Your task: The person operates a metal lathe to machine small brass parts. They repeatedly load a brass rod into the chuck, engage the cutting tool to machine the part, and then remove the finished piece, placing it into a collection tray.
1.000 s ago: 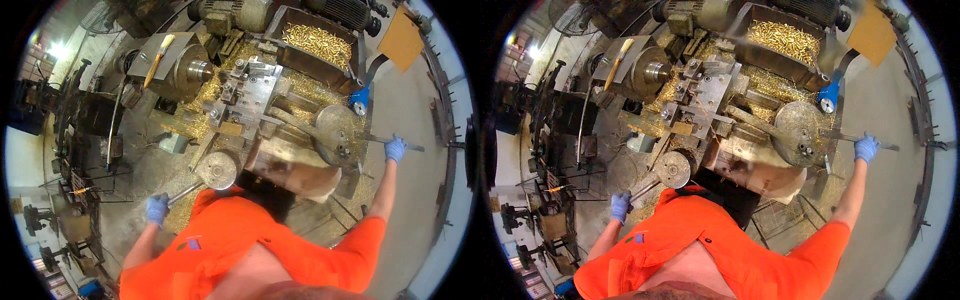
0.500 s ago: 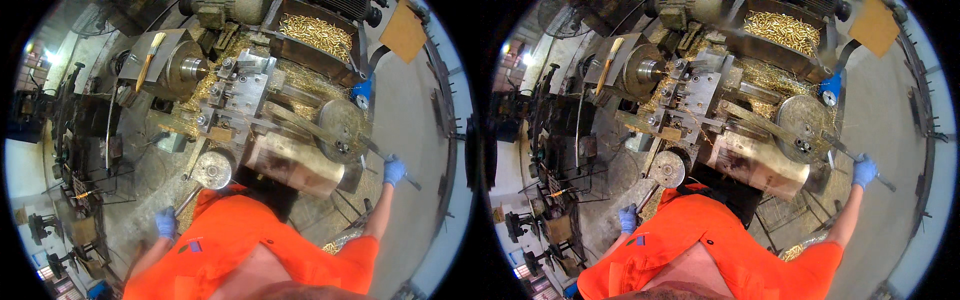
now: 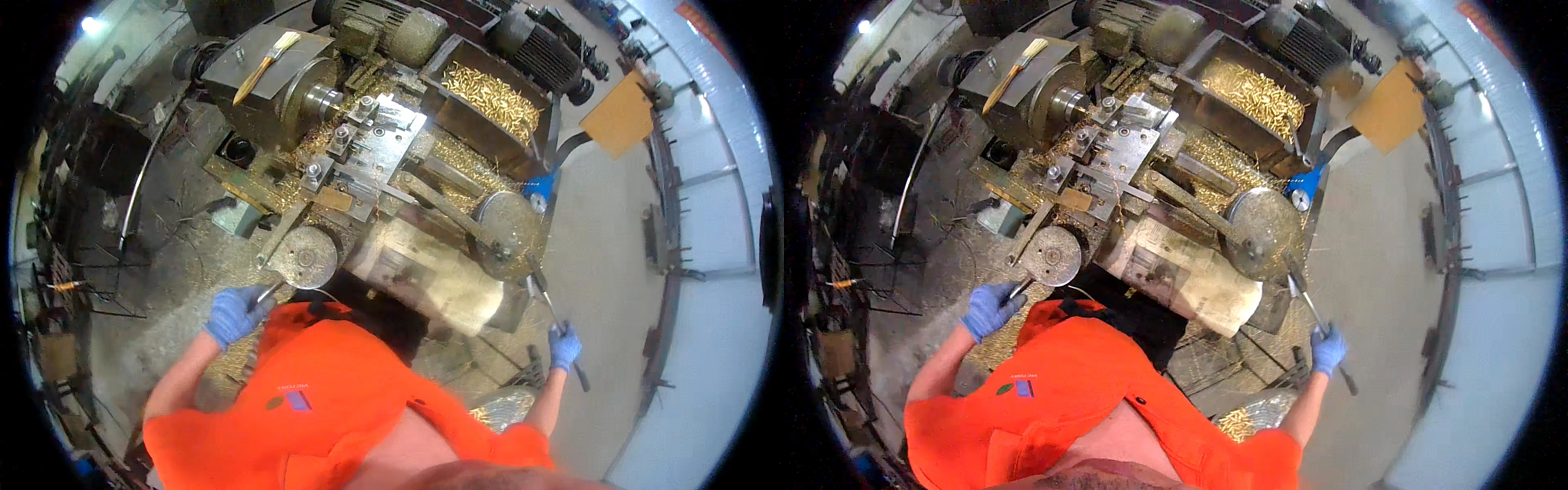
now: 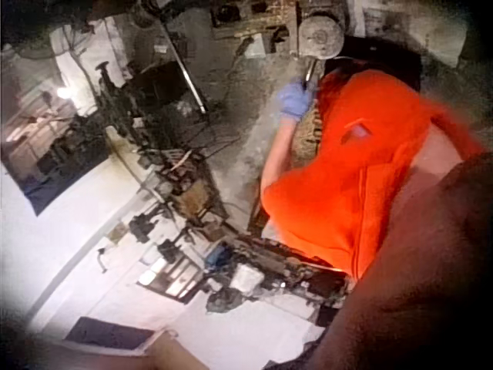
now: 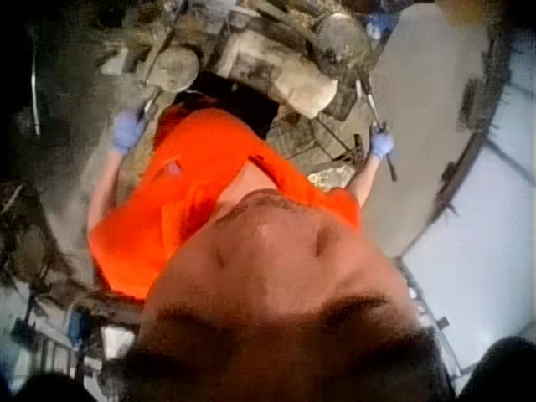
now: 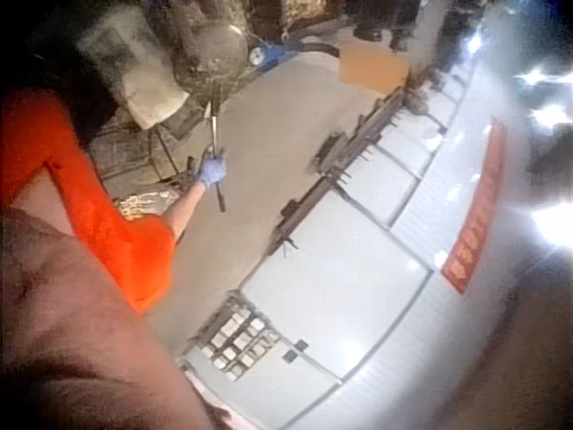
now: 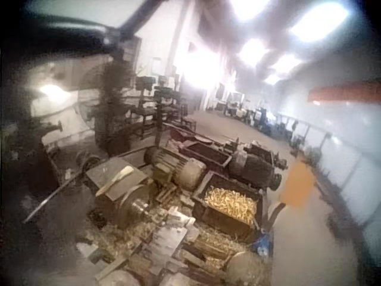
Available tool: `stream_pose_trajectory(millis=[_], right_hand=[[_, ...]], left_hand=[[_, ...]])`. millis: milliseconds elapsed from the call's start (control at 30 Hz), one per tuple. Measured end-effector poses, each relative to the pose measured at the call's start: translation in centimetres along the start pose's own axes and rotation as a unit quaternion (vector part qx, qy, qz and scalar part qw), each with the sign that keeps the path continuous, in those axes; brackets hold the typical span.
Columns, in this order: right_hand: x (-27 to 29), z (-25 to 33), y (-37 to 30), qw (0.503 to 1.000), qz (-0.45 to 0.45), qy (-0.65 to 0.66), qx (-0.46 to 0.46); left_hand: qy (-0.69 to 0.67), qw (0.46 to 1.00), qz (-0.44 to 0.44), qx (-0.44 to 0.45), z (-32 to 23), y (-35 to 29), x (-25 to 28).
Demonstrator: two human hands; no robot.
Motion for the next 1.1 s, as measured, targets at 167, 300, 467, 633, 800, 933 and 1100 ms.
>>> stream_pose_trajectory(millis=[167, 300, 467, 633, 800, 933, 1100], right_hand=[[-0.4, -7.4, -2.2, 0.968, 0.217, -0.069, -0.11], [-2.4, -9.0, -3.0, 0.971, 0.205, -0.074, -0.098], [-1.8, -8.1, -3.3, 0.972, 0.207, -0.07, -0.09], [-2.1, -8.2, -3.7, 0.961, 0.24, -0.1, -0.089], [-1.1, -6.9, -3.9, 0.964, 0.225, -0.074, -0.118], [-0.6, -6.0, -4.4, 0.968, 0.205, -0.068, -0.13], [-1.0, -6.7, -4.8, 0.967, 0.21, -0.067, -0.131]], left_hand=[[0.0, 0.993, 0.12, -0.012, 0.8, 2.0, -1.1], [0.025, 0.995, 0.1, -0.016, 1.1, 2.4, -1.3], [0.029, 0.996, 0.086, -0.025, 2.1, 2.5, -2.1], [0.007, 0.995, 0.101, -0.015, 1.6, 2.4, -1.5], [0.031, 0.994, 0.099, -0.026, 1.7, 2.5, -1.4], [0.014, 0.996, 0.08, -0.044, 2.0, 2.6, -1.7], [0.016, 0.995, 0.093, -0.036, 2.0, 2.8, -1.6]])
Point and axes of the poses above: each hand's wrist, its own y-axis towards the middle knuckle, its own x-axis out of the back of the hand, z = x × y, the point moved 2 cm from there along y, towards the middle knuckle, and after that the axes turned 14 degrees about x, right-handed, at the moved point
